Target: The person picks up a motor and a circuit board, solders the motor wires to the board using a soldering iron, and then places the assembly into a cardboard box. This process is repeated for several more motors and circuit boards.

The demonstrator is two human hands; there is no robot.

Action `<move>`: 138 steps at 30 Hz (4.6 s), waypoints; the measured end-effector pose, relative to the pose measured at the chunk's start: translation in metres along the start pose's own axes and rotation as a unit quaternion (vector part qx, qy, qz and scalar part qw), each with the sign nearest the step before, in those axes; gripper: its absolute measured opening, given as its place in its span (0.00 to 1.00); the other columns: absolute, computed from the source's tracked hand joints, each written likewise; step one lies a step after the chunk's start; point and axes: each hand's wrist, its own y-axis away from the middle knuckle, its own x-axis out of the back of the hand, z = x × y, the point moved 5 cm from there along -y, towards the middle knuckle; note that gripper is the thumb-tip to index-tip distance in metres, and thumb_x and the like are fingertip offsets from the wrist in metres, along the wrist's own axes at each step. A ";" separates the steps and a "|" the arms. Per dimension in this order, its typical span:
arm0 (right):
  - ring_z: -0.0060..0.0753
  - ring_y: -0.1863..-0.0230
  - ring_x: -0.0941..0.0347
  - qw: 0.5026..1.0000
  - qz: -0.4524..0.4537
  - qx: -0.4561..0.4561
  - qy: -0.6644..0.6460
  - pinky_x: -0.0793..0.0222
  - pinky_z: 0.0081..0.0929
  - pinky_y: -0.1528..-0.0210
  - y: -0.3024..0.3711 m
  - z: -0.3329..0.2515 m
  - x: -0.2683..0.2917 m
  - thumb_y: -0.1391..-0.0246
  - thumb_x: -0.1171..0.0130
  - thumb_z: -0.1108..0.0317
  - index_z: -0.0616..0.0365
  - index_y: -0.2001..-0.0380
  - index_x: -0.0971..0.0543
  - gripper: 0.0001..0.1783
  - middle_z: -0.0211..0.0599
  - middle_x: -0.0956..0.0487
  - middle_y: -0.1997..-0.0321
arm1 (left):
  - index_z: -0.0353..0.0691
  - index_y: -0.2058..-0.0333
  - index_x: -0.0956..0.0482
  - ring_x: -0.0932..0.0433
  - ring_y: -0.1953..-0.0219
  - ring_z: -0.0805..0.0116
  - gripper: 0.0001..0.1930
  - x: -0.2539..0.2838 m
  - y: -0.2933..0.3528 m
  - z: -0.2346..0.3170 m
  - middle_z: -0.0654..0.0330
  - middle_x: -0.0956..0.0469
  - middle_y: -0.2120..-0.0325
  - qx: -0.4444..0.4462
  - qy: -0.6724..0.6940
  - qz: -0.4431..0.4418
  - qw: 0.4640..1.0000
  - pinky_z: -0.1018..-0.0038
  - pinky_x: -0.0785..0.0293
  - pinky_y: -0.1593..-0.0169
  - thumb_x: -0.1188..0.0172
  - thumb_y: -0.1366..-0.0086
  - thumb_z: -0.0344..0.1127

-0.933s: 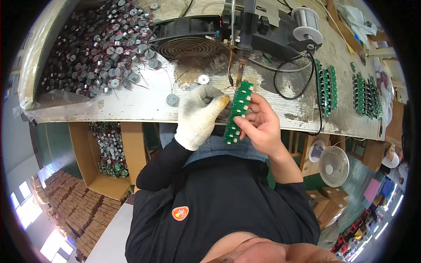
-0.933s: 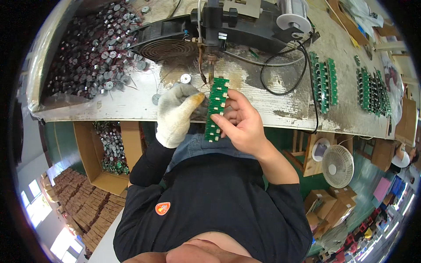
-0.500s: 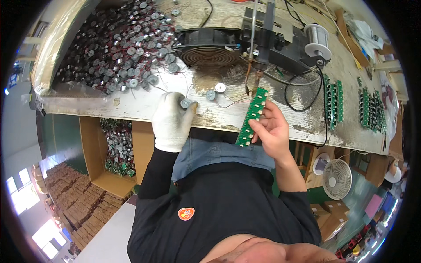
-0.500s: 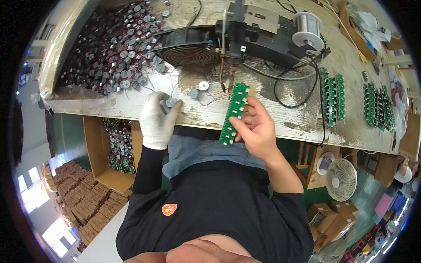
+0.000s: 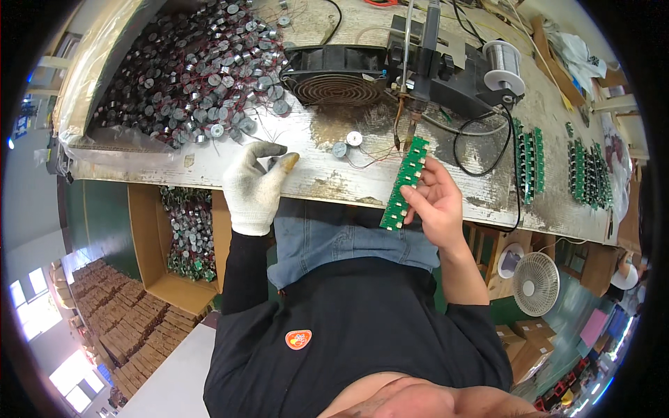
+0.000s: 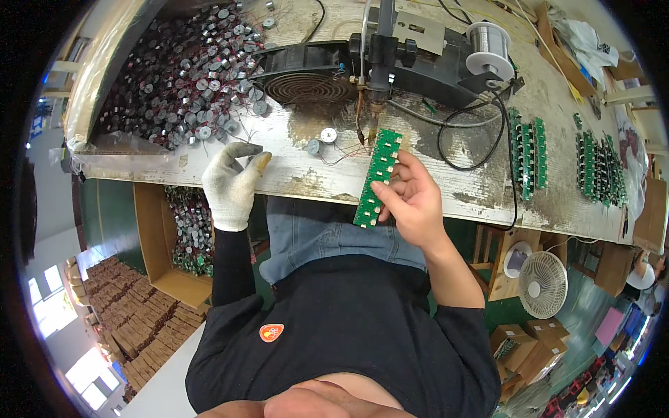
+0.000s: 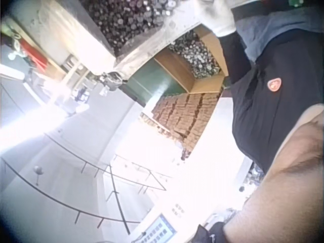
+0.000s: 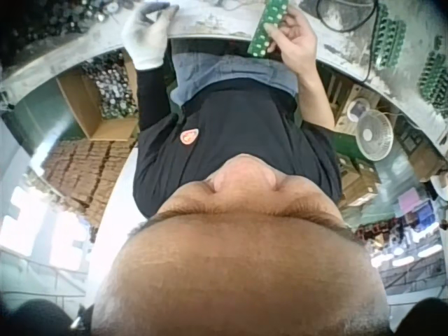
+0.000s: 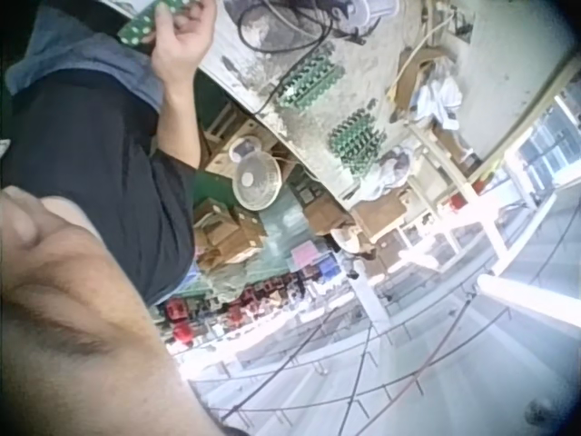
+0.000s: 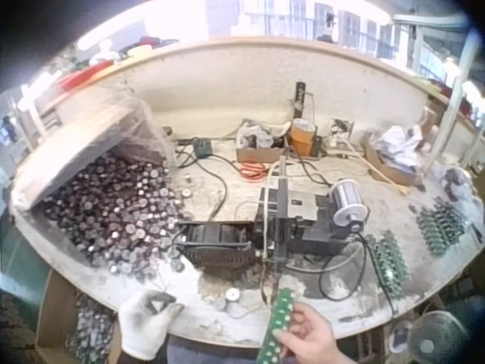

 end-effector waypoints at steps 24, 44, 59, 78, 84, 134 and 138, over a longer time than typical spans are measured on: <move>0.23 0.68 0.25 0.999 -0.028 -0.036 0.007 0.26 0.17 0.75 0.003 -0.006 -0.003 0.51 0.40 0.83 0.66 0.36 0.48 0.41 0.46 0.27 0.56 | 0.32 0.63 0.22 0.22 0.72 0.75 0.07 -0.083 0.035 0.041 0.57 0.21 0.72 0.040 0.179 -0.231 0.955 0.78 0.27 0.67 0.44 0.36 0.29; 0.21 0.70 0.25 0.999 -0.040 -0.024 -0.001 0.29 0.15 0.75 0.002 -0.008 -0.003 0.48 0.42 0.82 0.61 0.35 0.49 0.40 0.44 0.25 0.56 | 0.31 0.69 0.24 0.29 0.72 0.80 0.08 -0.106 0.025 0.049 0.63 0.24 0.76 0.141 0.269 -0.296 0.906 0.81 0.32 0.68 0.40 0.42 0.31; 0.20 0.70 0.25 1.000 -0.028 -0.011 -0.004 0.29 0.15 0.76 -0.003 -0.011 -0.005 0.49 0.41 0.82 0.62 0.35 0.49 0.40 0.44 0.25 0.56 | 0.31 0.73 0.22 0.28 0.74 0.80 0.06 -0.107 0.019 0.049 0.63 0.23 0.78 0.158 0.276 -0.273 0.908 0.81 0.32 0.71 0.39 0.44 0.30; 0.19 0.72 0.26 0.999 -0.031 -0.011 0.020 0.30 0.14 0.76 0.002 -0.007 -0.005 0.49 0.40 0.82 0.62 0.35 0.48 0.40 0.44 0.24 0.55 | 0.31 0.74 0.24 0.29 0.76 0.81 0.08 -0.106 0.021 0.047 0.64 0.25 0.79 0.145 0.255 -0.257 0.921 0.81 0.33 0.72 0.39 0.42 0.31; 0.19 0.72 0.26 0.999 -0.031 -0.015 0.009 0.30 0.14 0.76 0.002 -0.008 -0.006 0.49 0.41 0.82 0.62 0.35 0.48 0.40 0.44 0.25 0.55 | 0.31 0.73 0.24 0.28 0.77 0.81 0.07 -0.109 0.021 0.048 0.64 0.25 0.80 0.144 0.269 -0.248 0.919 0.81 0.32 0.74 0.39 0.42 0.31; 0.21 0.73 0.26 1.000 0.005 0.011 -0.005 0.30 0.15 0.80 -0.005 -0.002 0.000 0.49 0.44 0.84 0.64 0.36 0.48 0.39 0.44 0.25 0.57 | 0.42 0.66 0.18 0.24 0.68 0.61 0.08 0.009 -0.045 0.003 0.57 0.26 0.68 -0.210 -0.282 0.009 0.936 0.73 0.28 0.65 0.37 0.48 0.27; 0.21 0.73 0.26 1.000 0.003 0.010 -0.002 0.30 0.15 0.80 -0.005 -0.002 0.001 0.49 0.43 0.84 0.64 0.36 0.48 0.39 0.44 0.25 0.58 | 0.38 0.67 0.18 0.22 0.67 0.65 0.07 0.004 -0.036 0.006 0.56 0.23 0.66 -0.189 -0.168 0.007 0.968 0.76 0.27 0.65 0.35 0.47 0.27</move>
